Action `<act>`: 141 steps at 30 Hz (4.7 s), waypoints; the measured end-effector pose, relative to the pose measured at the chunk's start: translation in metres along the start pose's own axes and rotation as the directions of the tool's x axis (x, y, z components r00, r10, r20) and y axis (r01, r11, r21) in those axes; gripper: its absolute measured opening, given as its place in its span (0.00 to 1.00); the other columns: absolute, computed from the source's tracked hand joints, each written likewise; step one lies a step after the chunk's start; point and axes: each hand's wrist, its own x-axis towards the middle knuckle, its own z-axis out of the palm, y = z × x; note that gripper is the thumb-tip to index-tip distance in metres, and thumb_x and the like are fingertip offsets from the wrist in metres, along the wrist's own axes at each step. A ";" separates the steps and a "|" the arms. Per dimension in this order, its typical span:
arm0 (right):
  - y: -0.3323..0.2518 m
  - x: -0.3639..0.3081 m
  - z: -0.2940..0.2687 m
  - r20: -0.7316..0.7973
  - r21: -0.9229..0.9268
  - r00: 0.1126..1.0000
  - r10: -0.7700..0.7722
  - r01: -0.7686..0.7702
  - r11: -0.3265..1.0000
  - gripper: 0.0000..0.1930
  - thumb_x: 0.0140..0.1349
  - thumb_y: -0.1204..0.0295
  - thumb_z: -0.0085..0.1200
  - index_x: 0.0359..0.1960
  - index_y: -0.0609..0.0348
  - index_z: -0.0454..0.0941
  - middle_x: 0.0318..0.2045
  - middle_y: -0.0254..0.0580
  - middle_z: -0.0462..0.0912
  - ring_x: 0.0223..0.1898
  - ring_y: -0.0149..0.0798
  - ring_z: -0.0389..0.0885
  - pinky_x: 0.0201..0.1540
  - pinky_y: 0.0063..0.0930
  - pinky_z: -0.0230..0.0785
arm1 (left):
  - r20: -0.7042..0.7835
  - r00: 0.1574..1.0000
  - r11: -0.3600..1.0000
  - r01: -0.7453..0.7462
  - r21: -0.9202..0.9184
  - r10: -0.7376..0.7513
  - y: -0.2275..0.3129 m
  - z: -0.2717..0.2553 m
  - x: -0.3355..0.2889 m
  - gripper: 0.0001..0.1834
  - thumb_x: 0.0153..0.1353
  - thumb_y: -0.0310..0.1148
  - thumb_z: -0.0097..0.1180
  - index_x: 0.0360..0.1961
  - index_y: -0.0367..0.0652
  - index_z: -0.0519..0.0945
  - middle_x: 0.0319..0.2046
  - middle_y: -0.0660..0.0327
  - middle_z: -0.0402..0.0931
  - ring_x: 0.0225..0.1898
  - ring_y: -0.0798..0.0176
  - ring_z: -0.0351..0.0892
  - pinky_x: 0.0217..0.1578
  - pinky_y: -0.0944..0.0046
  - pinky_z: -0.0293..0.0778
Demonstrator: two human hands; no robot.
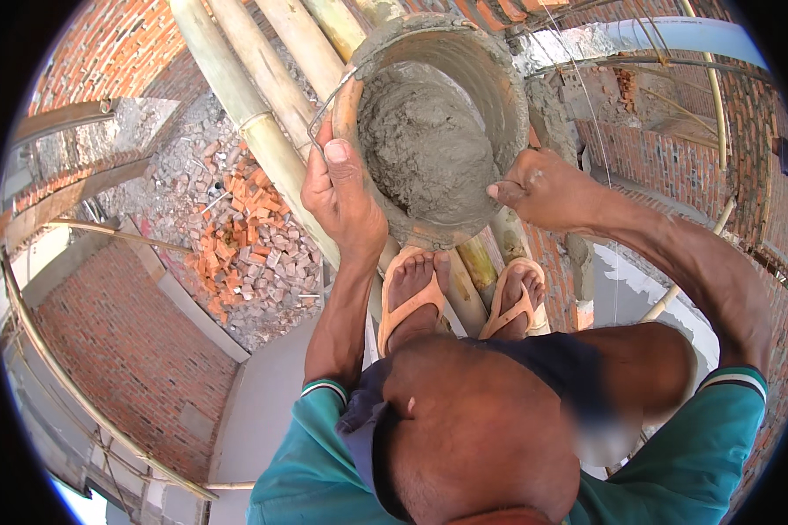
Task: The person scoops mortar from a basin with a trowel and applies it to a brick wall under construction. They place bricks onto the mortar bed, tap them into position, and continue the process along the wall.
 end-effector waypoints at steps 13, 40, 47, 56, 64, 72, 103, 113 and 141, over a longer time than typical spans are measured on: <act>0.006 -0.031 -0.025 0.324 0.888 0.946 0.018 -0.311 0.338 0.22 0.79 0.51 0.52 0.37 0.59 0.77 0.20 0.33 0.77 0.15 0.28 0.74 0.13 0.22 0.66 | 0.014 0.999 0.997 -0.036 -0.072 0.038 -0.001 0.013 0.023 0.29 0.82 0.44 0.49 0.66 0.24 0.74 0.38 0.68 0.77 0.37 0.79 0.69 0.38 0.76 0.64; -0.021 -0.009 0.008 -0.375 -0.883 0.692 -0.617 -0.062 0.466 0.05 0.56 0.73 0.64 0.30 0.61 0.88 0.29 0.46 0.88 0.34 0.38 0.90 0.38 0.31 0.83 | -0.062 0.991 0.992 -0.118 -0.037 0.116 -0.009 0.030 0.005 0.26 0.83 0.42 0.45 0.63 0.28 0.78 0.32 0.74 0.72 0.30 0.82 0.62 0.29 0.76 0.57; 0.002 -0.032 -0.055 -0.556 -0.829 0.570 -0.604 -0.334 0.449 0.03 0.55 0.75 0.65 0.29 0.58 0.89 0.29 0.46 0.89 0.34 0.37 0.90 0.36 0.31 0.83 | -0.148 0.986 0.986 -0.100 -0.137 0.080 -0.012 0.018 0.000 0.26 0.84 0.42 0.45 0.63 0.27 0.77 0.32 0.73 0.72 0.31 0.83 0.63 0.30 0.77 0.57; -0.014 -0.041 -0.033 -0.342 -0.925 0.563 -0.752 -0.061 0.375 0.05 0.54 0.72 0.66 0.30 0.59 0.88 0.30 0.41 0.89 0.37 0.38 0.90 0.35 0.31 0.83 | -0.098 0.993 0.998 -0.066 -0.006 0.066 -0.007 0.017 -0.010 0.27 0.84 0.43 0.43 0.66 0.26 0.74 0.48 0.58 0.82 0.46 0.73 0.78 0.47 0.70 0.74; 0.006 0.002 -0.035 -0.283 -0.863 0.840 -0.464 -0.012 0.505 0.07 0.62 0.70 0.63 0.33 0.60 0.87 0.30 0.44 0.88 0.41 0.43 0.90 0.44 0.38 0.84 | -0.083 0.993 0.997 -0.079 -0.008 0.078 -0.006 0.028 -0.014 0.29 0.83 0.45 0.45 0.66 0.25 0.74 0.36 0.69 0.74 0.34 0.79 0.66 0.34 0.76 0.61; -0.007 -0.007 -0.018 -0.059 -0.043 0.998 0.028 -0.030 0.999 0.20 0.76 0.59 0.53 0.36 0.67 0.83 0.25 0.50 0.83 0.29 0.45 0.86 0.37 0.42 0.80 | -0.092 0.993 0.994 -0.080 -0.076 0.073 -0.013 0.020 -0.017 0.31 0.84 0.45 0.42 0.70 0.24 0.68 0.47 0.59 0.81 0.45 0.74 0.77 0.49 0.73 0.72; 0.014 -0.045 -0.049 -0.558 -0.829 0.500 -0.662 -0.297 0.474 0.07 0.51 0.72 0.65 0.28 0.63 0.86 0.26 0.43 0.87 0.32 0.39 0.88 0.32 0.32 0.82 | -0.106 0.988 0.991 -0.117 -0.059 0.110 -0.011 0.032 -0.012 0.27 0.83 0.42 0.45 0.67 0.25 0.73 0.35 0.71 0.73 0.32 0.81 0.63 0.31 0.77 0.58; 0.009 -0.059 -0.034 -0.373 -0.920 0.571 -0.731 -0.124 0.372 0.04 0.55 0.74 0.63 0.31 0.60 0.86 0.29 0.42 0.87 0.36 0.36 0.89 0.37 0.31 0.84 | -0.126 0.986 0.990 -0.116 -0.075 0.106 -0.009 0.033 -0.013 0.27 0.83 0.42 0.47 0.65 0.26 0.75 0.29 0.75 0.68 0.27 0.83 0.58 0.27 0.76 0.53; 0.006 -0.026 -0.033 -0.561 -0.745 0.655 -0.506 -0.133 0.653 0.12 0.64 0.67 0.61 0.29 0.66 0.85 0.25 0.46 0.85 0.27 0.38 0.86 0.27 0.33 0.78 | -0.073 0.996 0.997 -0.056 -0.057 0.051 -0.008 0.032 -0.012 0.28 0.83 0.43 0.47 0.66 0.24 0.72 0.35 0.70 0.72 0.33 0.81 0.65 0.32 0.77 0.59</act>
